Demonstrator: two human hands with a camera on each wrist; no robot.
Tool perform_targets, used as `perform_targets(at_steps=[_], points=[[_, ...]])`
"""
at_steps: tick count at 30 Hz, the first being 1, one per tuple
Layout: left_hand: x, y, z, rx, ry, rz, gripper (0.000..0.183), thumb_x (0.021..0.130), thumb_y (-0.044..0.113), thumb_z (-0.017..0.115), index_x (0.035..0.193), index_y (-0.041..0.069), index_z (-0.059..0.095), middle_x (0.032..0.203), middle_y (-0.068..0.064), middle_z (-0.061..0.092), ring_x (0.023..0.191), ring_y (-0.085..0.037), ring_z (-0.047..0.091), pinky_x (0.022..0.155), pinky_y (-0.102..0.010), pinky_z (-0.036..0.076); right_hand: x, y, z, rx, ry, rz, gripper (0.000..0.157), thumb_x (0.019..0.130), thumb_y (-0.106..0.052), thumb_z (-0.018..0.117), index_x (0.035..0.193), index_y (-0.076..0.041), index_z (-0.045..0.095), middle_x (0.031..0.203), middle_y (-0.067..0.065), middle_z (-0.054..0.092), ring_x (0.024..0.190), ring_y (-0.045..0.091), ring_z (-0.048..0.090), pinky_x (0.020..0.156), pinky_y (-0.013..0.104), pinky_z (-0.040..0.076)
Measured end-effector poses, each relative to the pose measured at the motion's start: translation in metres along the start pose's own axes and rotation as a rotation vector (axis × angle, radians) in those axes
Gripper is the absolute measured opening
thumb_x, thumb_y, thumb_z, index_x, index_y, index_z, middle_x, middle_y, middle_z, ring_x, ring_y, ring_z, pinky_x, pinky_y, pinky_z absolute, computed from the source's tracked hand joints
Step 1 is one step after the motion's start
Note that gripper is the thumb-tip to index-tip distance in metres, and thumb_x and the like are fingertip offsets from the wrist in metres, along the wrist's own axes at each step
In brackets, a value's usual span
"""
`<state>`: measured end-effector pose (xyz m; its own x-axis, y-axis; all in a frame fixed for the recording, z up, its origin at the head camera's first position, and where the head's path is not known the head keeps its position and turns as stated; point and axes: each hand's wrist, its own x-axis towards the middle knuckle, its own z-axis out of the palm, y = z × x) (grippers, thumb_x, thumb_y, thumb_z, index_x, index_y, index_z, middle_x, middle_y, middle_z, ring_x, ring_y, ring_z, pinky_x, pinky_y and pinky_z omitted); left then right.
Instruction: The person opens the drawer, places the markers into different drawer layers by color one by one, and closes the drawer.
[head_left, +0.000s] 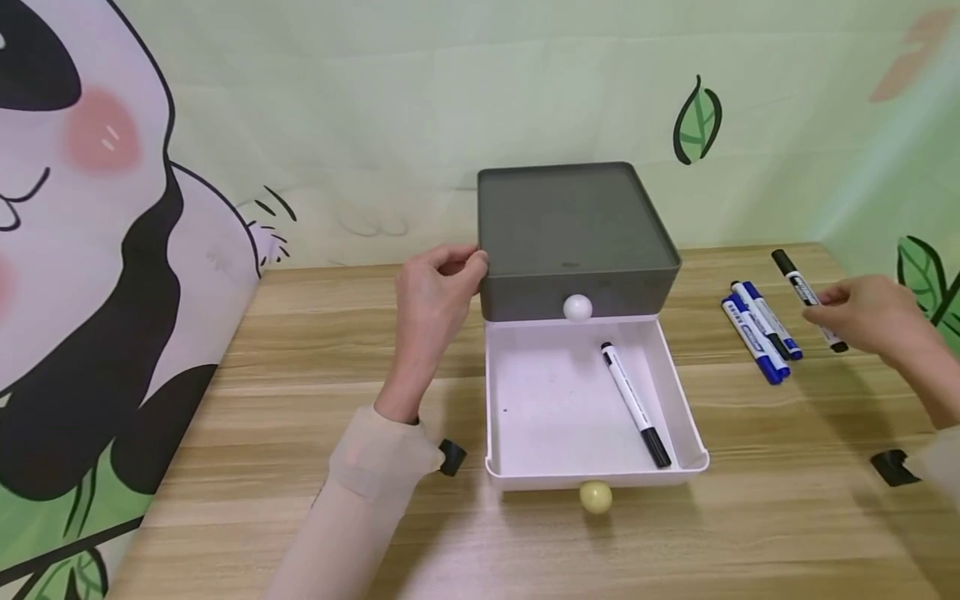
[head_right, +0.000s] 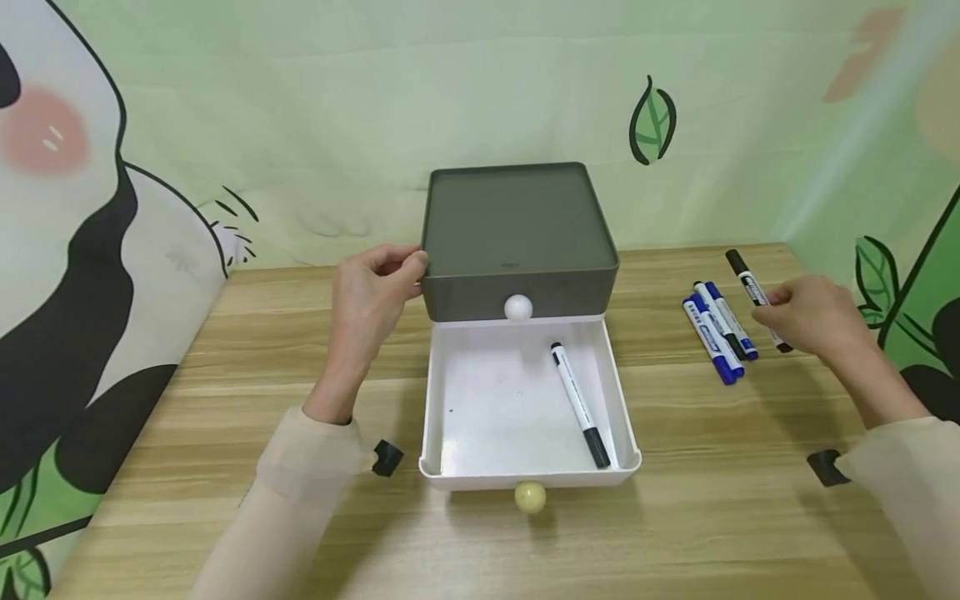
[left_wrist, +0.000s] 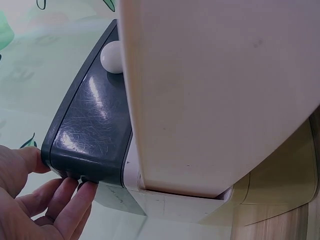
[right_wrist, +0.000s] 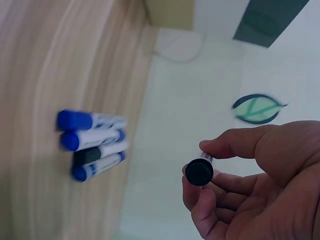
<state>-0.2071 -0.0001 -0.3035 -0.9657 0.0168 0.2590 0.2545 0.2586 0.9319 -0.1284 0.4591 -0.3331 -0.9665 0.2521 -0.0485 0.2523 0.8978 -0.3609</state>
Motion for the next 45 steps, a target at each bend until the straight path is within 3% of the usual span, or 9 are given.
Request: perform_targets(at_steps=[3, 11, 15, 26, 33, 45], points=[[0.0, 0.0, 0.0, 0.001, 0.001, -0.002, 0.023, 0.095, 0.021, 0.071, 0.108, 0.005, 0.081, 0.091, -0.006, 0.075, 0.074, -0.017, 0.073, 0.071, -0.029, 0.058, -0.006, -0.012, -0.004, 0.007, -0.004, -0.019, 0.047, 0.102, -0.016, 0.061, 0.123, 0.026, 0.053, 0.095, 0.034, 0.063, 0.078, 0.04, 0.058, 0.056, 0.041, 0.05], [0.0, 0.001, 0.0, 0.003, 0.005, -0.003, 0.023, 0.095, 0.021, 0.072, 0.108, 0.005, 0.081, 0.092, -0.007, 0.075, 0.075, -0.018, 0.073, 0.07, -0.029, 0.058, -0.025, -0.044, -0.015, 0.0, 0.021, -0.071, 0.045, 0.103, -0.017, 0.062, 0.121, 0.023, 0.055, 0.102, 0.037, 0.063, 0.082, 0.043, 0.062, 0.058, 0.044, 0.052], [0.001, 0.002, 0.0, 0.003, 0.004, -0.003, 0.023, 0.095, 0.021, 0.072, 0.108, 0.005, 0.081, 0.092, -0.007, 0.075, 0.076, -0.02, 0.073, 0.07, -0.028, 0.058, -0.033, -0.057, -0.02, 0.016, 0.021, -0.078, 0.039, 0.103, -0.014, 0.062, 0.118, 0.022, 0.056, 0.096, 0.034, 0.063, 0.075, 0.036, 0.059, 0.055, 0.037, 0.048], [0.002, 0.001, 0.0, -0.003, 0.011, 0.006, 0.023, 0.095, 0.021, 0.072, 0.108, 0.005, 0.081, 0.091, -0.006, 0.076, 0.073, -0.017, 0.073, 0.07, -0.028, 0.059, -0.054, -0.083, -0.03, 0.009, 0.025, -0.123, 0.035, 0.1, -0.018, 0.068, 0.116, 0.013, 0.063, 0.093, 0.023, 0.068, 0.077, 0.033, 0.062, 0.056, 0.034, 0.047], [0.002, 0.0, 0.002, 0.006, 0.013, 0.009, 0.022, 0.094, 0.021, 0.072, 0.107, 0.005, 0.081, 0.09, -0.005, 0.076, 0.073, -0.016, 0.073, 0.068, -0.028, 0.058, -0.069, -0.101, -0.031, 0.036, 0.021, -0.182, 0.037, 0.097, -0.017, 0.072, 0.118, 0.012, 0.065, 0.092, 0.019, 0.07, 0.076, 0.027, 0.065, 0.053, 0.027, 0.049], [0.001, -0.001, 0.002, 0.007, 0.014, 0.013, 0.022, 0.094, 0.02, 0.072, 0.107, 0.005, 0.081, 0.091, -0.006, 0.076, 0.073, -0.016, 0.073, 0.069, -0.028, 0.058, -0.09, -0.125, -0.027, 0.091, -0.012, -0.29, 0.026, 0.093, -0.015, 0.077, 0.108, 0.004, 0.071, 0.087, 0.004, 0.07, 0.071, 0.015, 0.062, 0.055, 0.025, 0.051]])
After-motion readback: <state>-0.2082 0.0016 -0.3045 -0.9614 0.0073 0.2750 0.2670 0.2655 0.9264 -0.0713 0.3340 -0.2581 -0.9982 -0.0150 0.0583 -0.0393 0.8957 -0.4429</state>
